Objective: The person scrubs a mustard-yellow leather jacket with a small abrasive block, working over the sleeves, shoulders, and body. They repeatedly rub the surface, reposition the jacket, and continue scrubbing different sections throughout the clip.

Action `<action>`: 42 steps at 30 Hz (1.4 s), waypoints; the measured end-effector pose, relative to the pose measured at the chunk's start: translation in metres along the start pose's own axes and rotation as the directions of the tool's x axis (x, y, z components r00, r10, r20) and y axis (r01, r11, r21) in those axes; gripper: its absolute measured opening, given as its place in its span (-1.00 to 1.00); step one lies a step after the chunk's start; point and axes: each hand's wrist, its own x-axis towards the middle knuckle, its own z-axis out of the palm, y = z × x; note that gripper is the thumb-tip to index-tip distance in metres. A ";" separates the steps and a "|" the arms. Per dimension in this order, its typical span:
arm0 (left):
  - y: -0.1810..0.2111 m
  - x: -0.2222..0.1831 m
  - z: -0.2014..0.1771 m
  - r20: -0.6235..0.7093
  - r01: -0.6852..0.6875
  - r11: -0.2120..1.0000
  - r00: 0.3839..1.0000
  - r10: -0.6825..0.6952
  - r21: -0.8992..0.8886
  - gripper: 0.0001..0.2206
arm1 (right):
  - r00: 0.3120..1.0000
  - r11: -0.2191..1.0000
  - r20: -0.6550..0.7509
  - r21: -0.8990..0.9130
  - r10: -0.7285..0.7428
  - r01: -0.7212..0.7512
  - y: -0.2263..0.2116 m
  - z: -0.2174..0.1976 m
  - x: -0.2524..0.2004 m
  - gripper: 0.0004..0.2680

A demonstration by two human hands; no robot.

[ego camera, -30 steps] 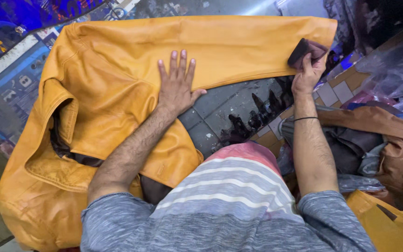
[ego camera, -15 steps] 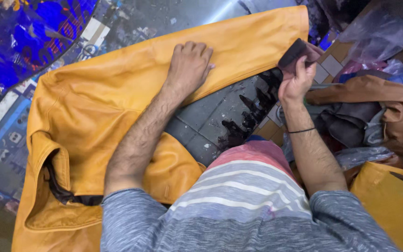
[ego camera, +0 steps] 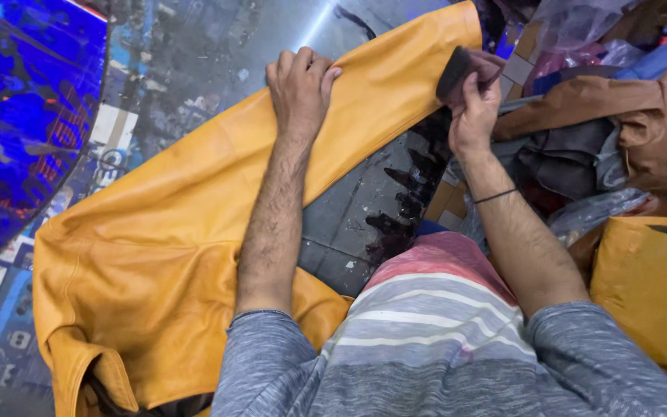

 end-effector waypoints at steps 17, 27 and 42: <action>0.013 0.001 -0.011 -0.049 0.040 0.999 0.998 -0.041 -0.026 -0.88 | 0.832 0.195 0.433 -0.834 -0.347 0.516 -0.020 0.091 -0.039 -0.76; 0.013 -0.001 -0.008 -0.037 0.063 0.998 0.997 -0.063 -0.015 -0.90 | 0.843 0.246 0.393 -0.833 -0.368 0.496 -0.004 0.082 -0.020 -0.79; 0.014 -0.001 -0.003 -0.036 0.063 0.998 0.997 -0.063 0.008 -0.89 | 0.772 0.142 0.599 -0.763 -0.214 0.631 -0.013 0.067 0.018 -0.77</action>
